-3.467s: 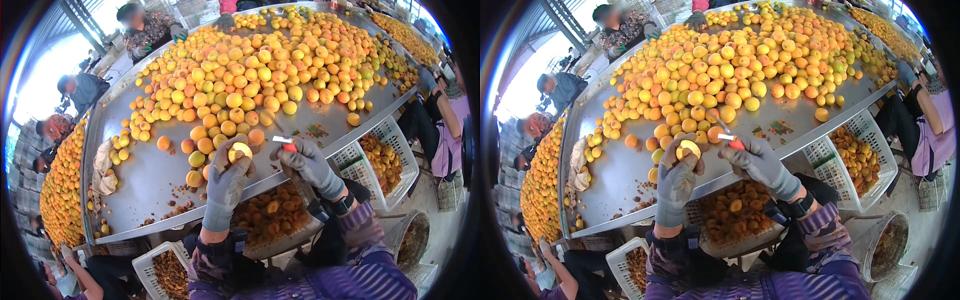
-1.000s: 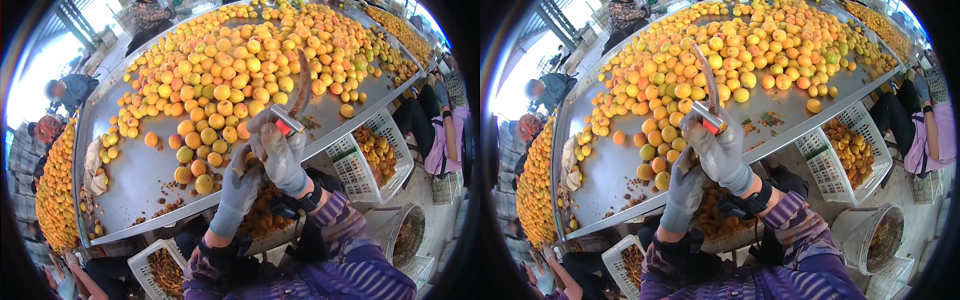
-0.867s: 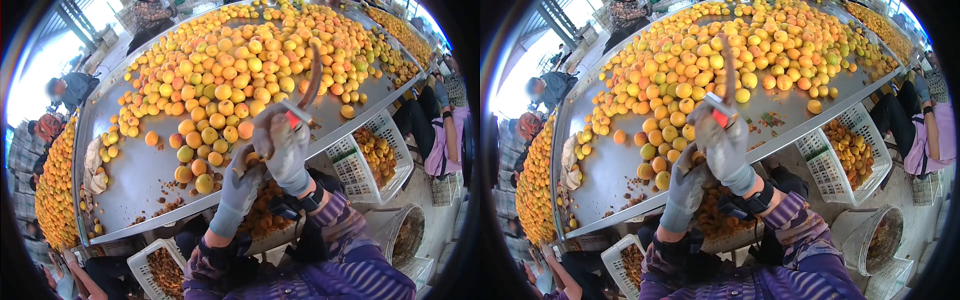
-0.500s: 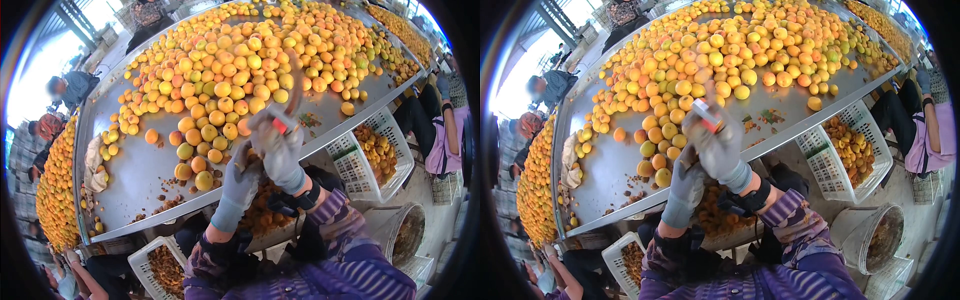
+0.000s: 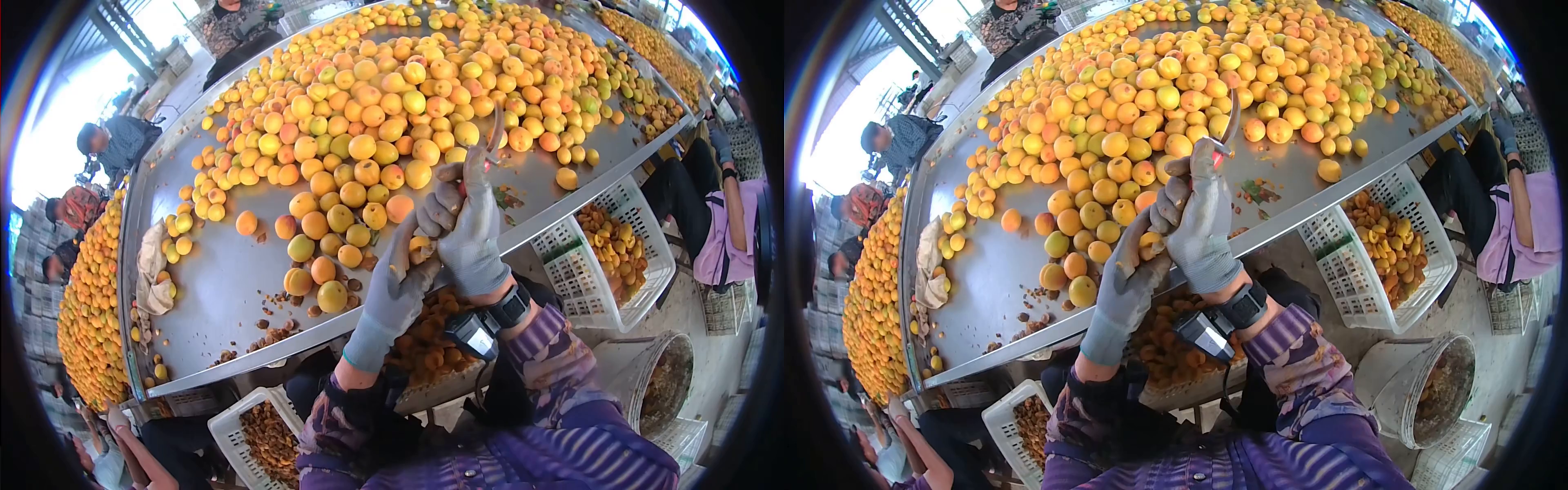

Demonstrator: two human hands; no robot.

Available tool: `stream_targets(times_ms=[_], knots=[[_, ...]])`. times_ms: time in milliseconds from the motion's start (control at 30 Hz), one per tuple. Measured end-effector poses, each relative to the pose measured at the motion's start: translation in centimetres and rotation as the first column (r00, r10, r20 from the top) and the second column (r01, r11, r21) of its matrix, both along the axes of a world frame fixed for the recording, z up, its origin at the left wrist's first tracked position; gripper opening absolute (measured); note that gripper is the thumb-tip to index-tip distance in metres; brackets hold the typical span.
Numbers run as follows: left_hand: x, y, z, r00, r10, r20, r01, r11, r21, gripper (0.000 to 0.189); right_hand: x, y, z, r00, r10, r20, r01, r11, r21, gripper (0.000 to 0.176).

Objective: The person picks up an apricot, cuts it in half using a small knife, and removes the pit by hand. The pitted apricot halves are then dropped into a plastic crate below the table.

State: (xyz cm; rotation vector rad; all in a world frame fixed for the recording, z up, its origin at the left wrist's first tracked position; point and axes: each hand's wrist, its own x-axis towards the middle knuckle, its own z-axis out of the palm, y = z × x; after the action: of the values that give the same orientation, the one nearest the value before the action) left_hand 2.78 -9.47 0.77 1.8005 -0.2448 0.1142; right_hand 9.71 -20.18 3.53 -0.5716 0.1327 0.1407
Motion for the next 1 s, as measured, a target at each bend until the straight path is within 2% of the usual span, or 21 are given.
stream_targets(times_ms=[100, 233, 300, 333, 400, 533, 600, 633, 667, 700, 733, 767, 800, 833, 867, 900, 933, 967, 1000], knots=[[0.2, -0.2, -1.0, 0.999, 0.036, 0.008, -0.036, 0.999, -0.029, 0.060, 0.5, 0.3, -0.6, 0.995, 0.007, -0.102, -0.006, 1.000, 0.013, 0.046], [0.5, 0.0, -1.0, 0.994, 0.069, 0.087, -0.074, 0.996, 0.051, 0.058, 0.8, 0.2, -0.9, 0.996, 0.003, -0.091, 0.002, 0.998, 0.056, 0.047], [0.4, 0.1, -0.4, 0.982, 0.057, -0.178, -0.088, 0.981, -0.173, 0.048, 0.8, -0.1, -0.9, 0.998, -0.007, -0.067, 0.013, 0.996, 0.092, 0.046], [0.4, 0.1, -0.6, 0.982, 0.058, -0.177, -0.089, 0.981, -0.174, 0.048, 0.8, -0.2, -0.7, 0.998, -0.007, -0.066, 0.012, 0.996, 0.091, 0.046], [0.3, 0.2, -0.8, 0.935, 0.007, -0.353, -0.173, 0.881, -0.439, 0.040, 0.9, -0.5, -0.3, 0.995, -0.057, -0.078, 0.061, 0.997, 0.050, 0.046], [-0.2, 0.8, 0.9, 0.904, -0.041, -0.425, -0.195, 0.845, -0.498, 0.039, 1.0, -1.4, -0.6, 0.996, -0.087, -0.009, 0.087, 0.996, 0.016, 0.048], [-0.2, 1.3, 1.7, 0.878, -0.154, -0.454, -0.150, 0.810, -0.567, 0.044, 1.4, -1.5, -1.0, 0.995, -0.094, -0.015, 0.094, 0.996, 0.012, 0.045], [0.0, 1.1, 1.5, 0.878, -0.154, -0.454, -0.151, 0.810, -0.567, 0.044, 1.7, -1.5, -1.1, 0.995, -0.100, -0.022, 0.100, 0.995, 0.011, 0.043], [0.2, 0.7, 1.0, 0.875, -0.101, -0.473, -0.228, 0.777, -0.587, 0.045, 1.8, -1.7, -1.0, 0.995, -0.100, -0.021, 0.100, 0.995, 0.011, 0.043], [0.4, 0.5, 0.7, 0.869, -0.046, -0.493, -0.302, 0.739, -0.602, 0.046, 2.0, -1.9, -0.8, 0.994, -0.103, 0.042, 0.107, 0.989, -0.107, 0.037], [0.4, 0.4, 0.4, 0.870, -0.044, -0.492, -0.302, 0.740, -0.601, 0.046, 2.1, -1.9, -0.7, 0.990, -0.098, 0.106, 0.120, 0.968, -0.222, 0.032], [0.4, 0.5, 0.2, 0.855, -0.077, -0.514, -0.331, 0.681, -0.653, 0.044, 2.3, -1.6, -1.2, 0.989, -0.096, 0.108, 0.118, 0.968, -0.220, 0.032], [0.5, 0.5, 0.0, 0.840, -0.113, -0.531, -0.359, 0.617, -0.700, 0.043, 2.4, -1.0, -1.2, 0.915, -0.147, 0.375, 0.309, 0.855, -0.417, 0.025], [0.4, 0.7, -0.2, 0.842, -0.111, -0.528, -0.357, 0.618, -0.701, 0.043, 2.5, -0.6, -1.2, 0.776, -0.118, 0.619, 0.520, 0.675, -0.524, 0.018], [0.4, 0.9, -0.4, 0.828, -0.122, -0.548, -0.346, 0.658, -0.669, 0.042, 1.6, -0.5, -1.3, 0.809, -0.099, 0.579, 0.419, 0.788, -0.451, 0.011], [0.4, 1.1, -0.4, 0.813, -0.130, -0.568, -0.334, 0.695, -0.637, 0.042, 1.3, -0.6, -1.1, 0.807, -0.096, 0.583, 0.418, 0.790, -0.449, 0.011], [0.4, 1.4, -0.3, 0.815, -0.127, -0.566, -0.335, 0.693, -0.638, 0.042, 1.1, -0.8, -1.1, 0.872, -0.026, 0.488, 0.309, 0.802, -0.511, 0.012], [0.3, 1.7, -0.1, 0.827, -0.209, -0.522, -0.253, 0.691, -0.677, 0.040, 1.0, -1.1, -1.2, 0.923, 0.044, 0.382, 0.194, 0.805, -0.561, 0.014], [0.2, 1.8, -0.1, 0.830, -0.291, -0.476, -0.169, 0.682, -0.711, 0.039, 1.1, -1.3, -1.3, 0.924, 0.045, 0.381, 0.193, 0.804, -0.562, 0.014]])
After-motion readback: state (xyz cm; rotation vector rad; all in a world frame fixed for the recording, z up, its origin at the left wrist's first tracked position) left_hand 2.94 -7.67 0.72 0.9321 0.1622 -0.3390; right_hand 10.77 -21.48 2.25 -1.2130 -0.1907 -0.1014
